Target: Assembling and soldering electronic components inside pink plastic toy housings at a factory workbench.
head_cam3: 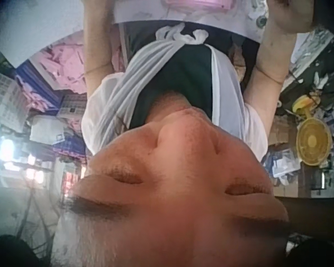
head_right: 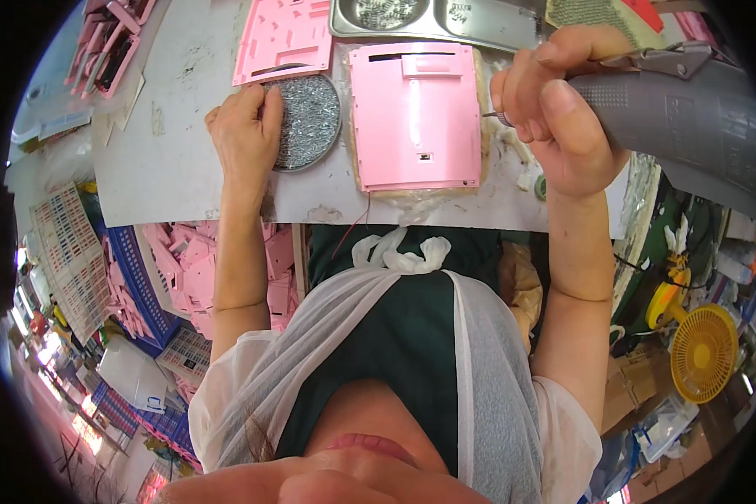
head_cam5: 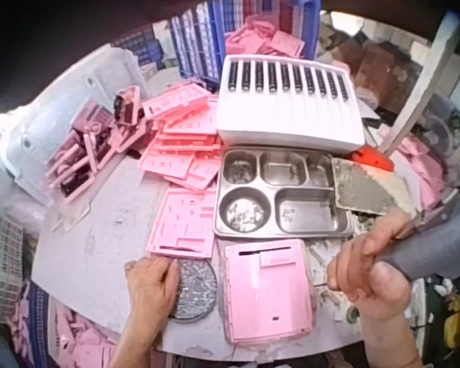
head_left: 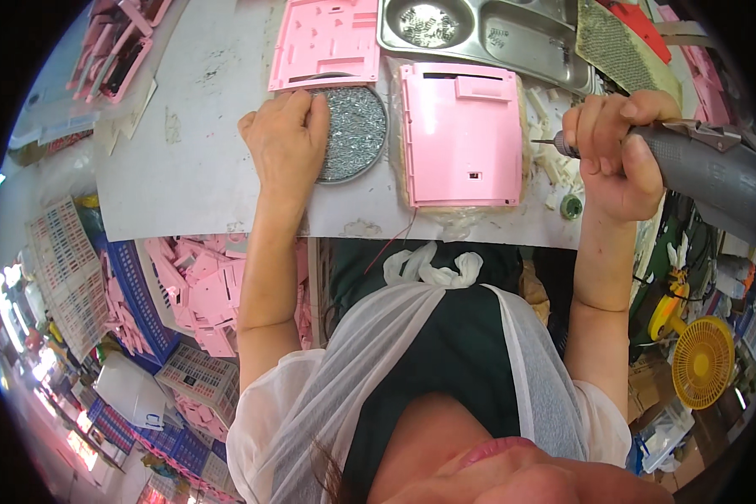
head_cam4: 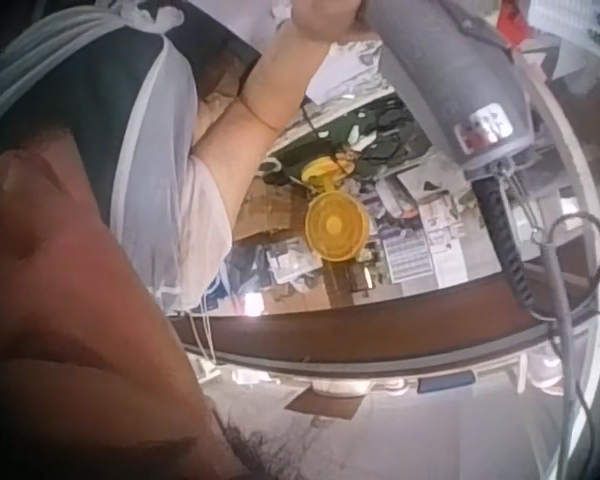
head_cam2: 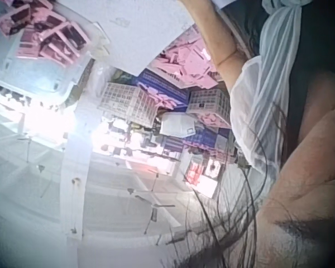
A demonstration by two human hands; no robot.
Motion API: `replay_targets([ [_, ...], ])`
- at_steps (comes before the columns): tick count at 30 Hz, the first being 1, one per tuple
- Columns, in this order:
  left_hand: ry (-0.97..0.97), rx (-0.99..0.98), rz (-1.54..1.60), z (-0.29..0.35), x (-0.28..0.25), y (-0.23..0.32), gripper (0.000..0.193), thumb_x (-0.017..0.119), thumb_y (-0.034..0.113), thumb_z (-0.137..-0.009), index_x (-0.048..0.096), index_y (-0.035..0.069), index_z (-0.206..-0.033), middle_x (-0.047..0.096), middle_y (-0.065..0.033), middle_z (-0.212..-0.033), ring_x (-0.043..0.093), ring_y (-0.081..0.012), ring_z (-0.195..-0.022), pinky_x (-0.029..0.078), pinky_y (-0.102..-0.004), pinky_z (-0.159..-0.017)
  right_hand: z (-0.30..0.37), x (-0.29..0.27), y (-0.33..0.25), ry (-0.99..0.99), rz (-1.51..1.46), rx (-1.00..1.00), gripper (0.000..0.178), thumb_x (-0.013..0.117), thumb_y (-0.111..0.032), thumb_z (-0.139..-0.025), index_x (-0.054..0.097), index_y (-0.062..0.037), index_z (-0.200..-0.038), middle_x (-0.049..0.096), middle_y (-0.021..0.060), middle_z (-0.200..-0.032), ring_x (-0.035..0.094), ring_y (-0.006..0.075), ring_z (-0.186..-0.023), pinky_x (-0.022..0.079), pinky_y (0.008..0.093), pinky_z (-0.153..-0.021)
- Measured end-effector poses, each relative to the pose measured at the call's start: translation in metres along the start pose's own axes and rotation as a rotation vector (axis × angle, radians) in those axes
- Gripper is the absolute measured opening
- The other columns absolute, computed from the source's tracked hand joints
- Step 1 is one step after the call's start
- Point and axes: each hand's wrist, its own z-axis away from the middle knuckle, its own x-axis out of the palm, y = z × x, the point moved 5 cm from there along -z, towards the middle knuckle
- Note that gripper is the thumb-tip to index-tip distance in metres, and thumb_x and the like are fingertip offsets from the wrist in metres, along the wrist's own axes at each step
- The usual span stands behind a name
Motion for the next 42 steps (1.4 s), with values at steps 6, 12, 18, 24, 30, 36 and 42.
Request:
replay_targets([
  [6, 0.03, 0.372, 0.325, 0.007, -0.013, 0.097, 0.008, 0.076, 0.012, -0.082, 0.07, 0.014, -0.087, 0.07, 0.0029, -0.082, 0.063, -0.0178, -0.076, 0.034, -0.0366, -0.078, -0.001, 0.034, -0.009, 0.016, -0.014, 0.038, 0.027, 0.057, -0.025, -0.094, 0.051, -0.0108, -0.116, 0.043, -0.003, -0.061, 0.04, 0.0116, -0.055, 0.042, 0.0318, -0.064],
  [12, -0.033, 0.402, 0.63, 0.011, -0.005, 0.128, 0.018, 0.078, 0.006, -0.078, 0.072, 0.014, -0.092, 0.07, 0.0021, -0.083, 0.061, -0.0162, -0.072, 0.034, -0.0356, -0.077, -0.006, 0.049, -0.014, 0.007, 0.036, 0.077, 0.026, 0.06, -0.031, -0.095, 0.05, -0.0157, -0.113, 0.045, -0.0055, -0.059, 0.044, 0.0104, -0.051, 0.044, 0.0302, -0.06],
  [18, -0.053, 0.429, 0.603, 0.005, -0.001, 0.132, 0.012, 0.078, 0.01, -0.078, 0.069, 0.014, -0.085, 0.066, 0.003, -0.078, 0.06, -0.0167, -0.071, 0.034, -0.0395, -0.079, -0.004, 0.047, -0.008, 0.058, 0.056, 0.131, 0.024, 0.061, -0.03, -0.096, 0.049, -0.0149, -0.11, 0.045, -0.0049, -0.059, 0.046, 0.011, -0.052, 0.045, 0.0314, -0.062],
  [24, 0.069, 0.495, 0.671, -0.001, 0.008, 0.127, 0.01, 0.076, 0.011, -0.08, 0.067, 0.011, -0.083, 0.064, -0.0025, -0.078, 0.06, -0.0224, -0.073, 0.041, -0.0392, -0.072, -0.004, 0.042, -0.002, 0.064, 0.063, 0.143, 0.023, 0.06, -0.026, -0.097, 0.049, -0.012, -0.112, 0.046, -0.0026, -0.061, 0.044, 0.0126, -0.055, 0.043, 0.0327, -0.062],
  [30, -0.086, 0.313, 0.796, -0.02, 0.031, 0.11, 0.017, 0.074, 0.009, -0.082, 0.058, 0.005, -0.078, 0.057, -0.0083, -0.074, 0.054, -0.0296, -0.072, 0.042, -0.0409, -0.065, -0.023, -0.029, 0.023, 0.102, 0.129, -0.069, 0.026, 0.052, -0.014, -0.095, 0.053, -0.0073, -0.121, 0.044, 0.0019, -0.067, 0.041, 0.0154, -0.061, 0.039, 0.0375, -0.064],
  [36, -0.152, 0.343, 0.754, -0.022, 0.033, 0.11, 0.022, 0.073, 0.01, -0.082, 0.053, 0.005, -0.075, 0.053, -0.01, -0.072, 0.05, -0.0309, -0.069, 0.04, -0.0424, -0.065, -0.026, -0.051, 0.045, 0.184, 0.176, -0.004, 0.017, 0.053, -0.009, -0.094, 0.054, -0.0042, -0.11, 0.041, 0.0018, -0.062, 0.04, 0.0142, -0.055, 0.043, 0.0384, -0.063],
  [42, -0.129, 0.305, 0.807, -0.024, 0.033, 0.111, 0.02, 0.074, 0.007, -0.082, 0.055, 0.004, -0.076, 0.053, -0.0083, -0.072, 0.049, -0.0288, -0.069, 0.04, -0.04, -0.064, -0.022, -0.049, 0.06, 0.136, 0.175, 0.079, 0.009, 0.055, -0.009, -0.094, 0.048, -0.0061, -0.098, 0.041, 0.0021, -0.061, 0.039, 0.013, -0.056, 0.041, 0.0362, -0.059],
])
